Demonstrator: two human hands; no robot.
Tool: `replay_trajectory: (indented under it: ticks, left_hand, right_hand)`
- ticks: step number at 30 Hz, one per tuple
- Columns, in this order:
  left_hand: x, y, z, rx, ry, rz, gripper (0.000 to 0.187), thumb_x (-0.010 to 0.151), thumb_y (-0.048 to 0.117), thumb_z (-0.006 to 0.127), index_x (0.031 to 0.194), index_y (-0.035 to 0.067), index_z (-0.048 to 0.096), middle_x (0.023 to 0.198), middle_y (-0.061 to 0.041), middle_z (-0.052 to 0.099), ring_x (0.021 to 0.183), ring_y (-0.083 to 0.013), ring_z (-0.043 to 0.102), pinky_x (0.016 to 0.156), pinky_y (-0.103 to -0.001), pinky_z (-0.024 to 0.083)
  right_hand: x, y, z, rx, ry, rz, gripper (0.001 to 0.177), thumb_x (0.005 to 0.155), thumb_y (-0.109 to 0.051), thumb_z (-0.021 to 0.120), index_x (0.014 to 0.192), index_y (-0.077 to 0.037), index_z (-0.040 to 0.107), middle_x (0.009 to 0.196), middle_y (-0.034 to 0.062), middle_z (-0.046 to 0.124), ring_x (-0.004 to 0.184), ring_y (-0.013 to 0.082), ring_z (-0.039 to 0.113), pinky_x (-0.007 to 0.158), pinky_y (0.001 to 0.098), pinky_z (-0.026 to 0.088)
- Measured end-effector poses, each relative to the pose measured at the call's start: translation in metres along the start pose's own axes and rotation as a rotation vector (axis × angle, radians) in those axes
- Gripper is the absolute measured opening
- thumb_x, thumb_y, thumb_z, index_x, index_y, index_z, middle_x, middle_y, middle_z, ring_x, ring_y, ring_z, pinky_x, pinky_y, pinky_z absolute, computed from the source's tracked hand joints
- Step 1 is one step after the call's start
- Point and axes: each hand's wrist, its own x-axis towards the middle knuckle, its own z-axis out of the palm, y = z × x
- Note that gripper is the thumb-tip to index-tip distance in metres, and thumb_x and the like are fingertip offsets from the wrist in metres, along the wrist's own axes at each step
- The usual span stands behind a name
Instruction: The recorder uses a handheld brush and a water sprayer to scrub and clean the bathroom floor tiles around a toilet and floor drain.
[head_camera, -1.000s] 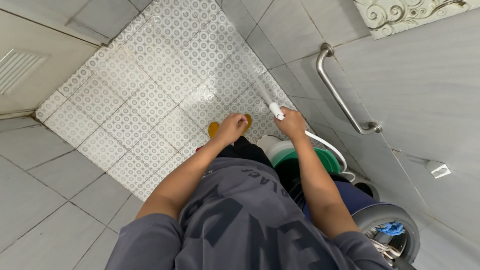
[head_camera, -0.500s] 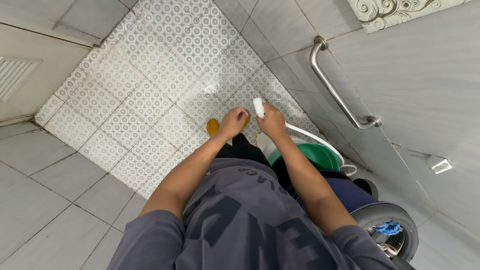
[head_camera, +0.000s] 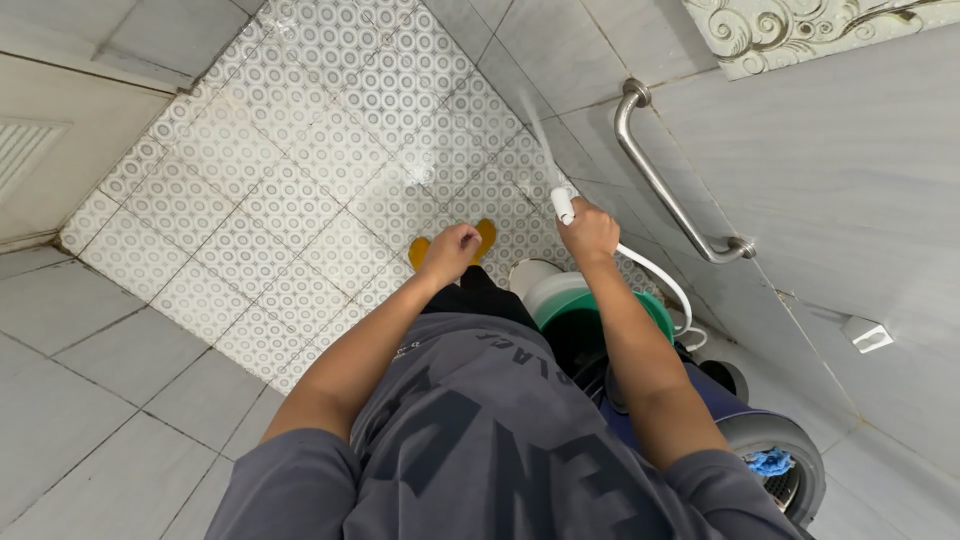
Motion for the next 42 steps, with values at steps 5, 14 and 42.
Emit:
replay_trajectory:
  ticks: [5,14,42]
  left_hand:
    - [0.003,0.012,0.002,0.029,-0.028,0.012,0.02,0.094,0.02,0.064,0.102,0.003,0.071,0.096,-0.016,0.073,0.084,-0.0286,0.07,0.077,-0.038,0.054]
    - [0.014,0.015,0.011,0.068,-0.069,0.091,0.019,0.095,0.021,0.064,0.102,0.005,0.071,0.096,-0.017,0.07,0.087,-0.0305,0.068,0.079,-0.039,0.053]
    - [0.003,0.013,0.009,0.104,0.034,-0.028,0.021,0.097,0.023,0.064,0.103,0.005,0.071,0.099,-0.017,0.07,0.089,-0.0316,0.069,0.08,-0.041,0.054]
  right_hand:
    - [0.001,0.013,-0.01,0.034,-0.034,-0.065,0.019,0.084,-0.033,0.076,0.087,-0.015,0.072,0.084,0.0138,0.074,0.079,0.0397,0.07,0.071,0.052,0.056]
    - [0.011,-0.004,-0.034,-0.093,-0.339,0.117,0.027,0.089,-0.038,0.068,0.107,-0.019,0.075,0.101,0.0163,0.075,0.096,0.0388,0.071,0.083,0.0492,0.057]
    - [0.018,0.021,-0.016,0.469,0.137,-0.378,0.02,0.083,-0.014,0.08,0.079,-0.003,0.064,0.071,0.0188,0.063,0.062,0.0391,0.061,0.057,0.0433,0.048]
